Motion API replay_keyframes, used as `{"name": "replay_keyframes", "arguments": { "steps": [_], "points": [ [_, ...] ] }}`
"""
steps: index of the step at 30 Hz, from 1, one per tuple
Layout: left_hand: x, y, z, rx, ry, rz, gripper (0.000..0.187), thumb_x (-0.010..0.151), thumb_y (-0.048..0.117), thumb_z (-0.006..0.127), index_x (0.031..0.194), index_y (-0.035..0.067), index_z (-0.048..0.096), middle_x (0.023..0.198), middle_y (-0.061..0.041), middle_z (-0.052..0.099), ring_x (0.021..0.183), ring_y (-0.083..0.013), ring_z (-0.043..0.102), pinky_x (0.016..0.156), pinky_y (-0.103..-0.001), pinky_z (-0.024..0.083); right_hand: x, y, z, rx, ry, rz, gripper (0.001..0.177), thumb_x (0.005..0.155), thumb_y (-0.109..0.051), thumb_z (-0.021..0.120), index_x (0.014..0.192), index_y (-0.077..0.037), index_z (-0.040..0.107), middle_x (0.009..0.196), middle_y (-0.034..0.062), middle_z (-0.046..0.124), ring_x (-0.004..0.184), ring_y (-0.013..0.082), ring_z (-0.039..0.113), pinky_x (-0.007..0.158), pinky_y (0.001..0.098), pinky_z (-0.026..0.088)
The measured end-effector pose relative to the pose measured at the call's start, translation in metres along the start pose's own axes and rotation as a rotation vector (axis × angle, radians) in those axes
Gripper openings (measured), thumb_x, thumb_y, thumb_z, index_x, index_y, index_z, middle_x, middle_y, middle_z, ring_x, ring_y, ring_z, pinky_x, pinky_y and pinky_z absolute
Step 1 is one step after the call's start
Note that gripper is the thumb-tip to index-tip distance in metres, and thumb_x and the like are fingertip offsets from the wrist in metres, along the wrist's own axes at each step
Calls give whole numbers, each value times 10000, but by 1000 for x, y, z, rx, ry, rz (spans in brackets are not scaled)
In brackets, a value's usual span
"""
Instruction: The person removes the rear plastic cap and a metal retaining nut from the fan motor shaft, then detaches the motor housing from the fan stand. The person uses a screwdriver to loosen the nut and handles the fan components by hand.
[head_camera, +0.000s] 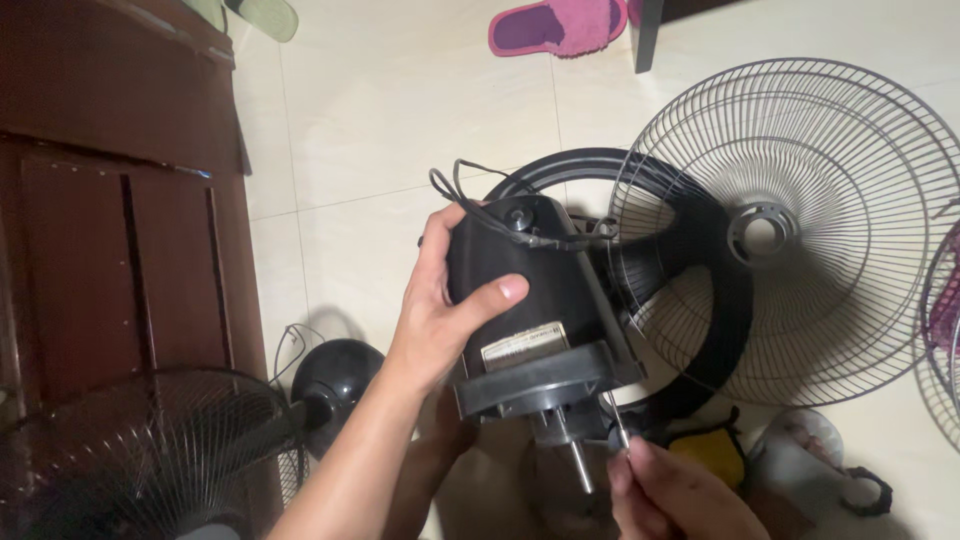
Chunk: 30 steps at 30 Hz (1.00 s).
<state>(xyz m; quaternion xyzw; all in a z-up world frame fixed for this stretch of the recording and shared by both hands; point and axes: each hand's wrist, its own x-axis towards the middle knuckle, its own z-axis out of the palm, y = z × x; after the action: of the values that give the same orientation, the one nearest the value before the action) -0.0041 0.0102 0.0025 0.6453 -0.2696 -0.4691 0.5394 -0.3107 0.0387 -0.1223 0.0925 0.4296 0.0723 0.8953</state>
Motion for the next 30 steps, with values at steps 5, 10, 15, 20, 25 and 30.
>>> {"name": "replay_keyframes", "arguments": {
  "steps": [5,10,15,20,25,30],
  "points": [
    [-2,2,0,-24,-13,11,696,842,81,798,1432,42,431,1238,-77,610,1159,-164,598,1027,-320,499,19,42,-36,-467,348,-471,474,1065,-450,562,994,12,636,586,67,555,457,170,534,420,320,435],
    [-3,3,-1,-38,-24,17,721,848,74,790,1464,32,417,1293,-93,607,1217,-175,591,1077,-329,478,56,47,-67,-851,800,-375,419,1035,-414,563,998,-4,642,651,78,586,532,171,570,498,313,471],
    [-4,5,2,-58,-11,-8,747,837,95,797,1474,32,410,1304,-106,604,1227,-187,590,1080,-345,480,88,58,-82,-855,993,-327,366,1007,-366,590,1002,-6,652,687,89,610,581,176,595,553,319,487],
    [-5,5,2,-65,-13,1,736,852,106,797,1469,27,403,1318,-111,591,1237,-189,582,1082,-345,481,95,58,-100,-854,957,-310,315,979,-318,616,1007,-8,661,723,100,635,629,182,619,608,325,503],
    [-5,6,1,-29,-12,2,722,859,112,793,1461,27,403,1301,-112,596,1218,-186,589,1065,-343,495,97,59,-109,-847,941,-305,269,951,-271,643,1011,-10,671,759,111,659,678,187,644,663,330,519],
    [-5,7,3,-29,7,-8,718,854,107,795,1451,26,404,1288,-108,599,1203,-182,591,1053,-342,497,101,60,-113,-828,915,-307,231,923,-223,670,1016,-12,680,794,122,683,727,193,668,718,336,535]
  ]
}}
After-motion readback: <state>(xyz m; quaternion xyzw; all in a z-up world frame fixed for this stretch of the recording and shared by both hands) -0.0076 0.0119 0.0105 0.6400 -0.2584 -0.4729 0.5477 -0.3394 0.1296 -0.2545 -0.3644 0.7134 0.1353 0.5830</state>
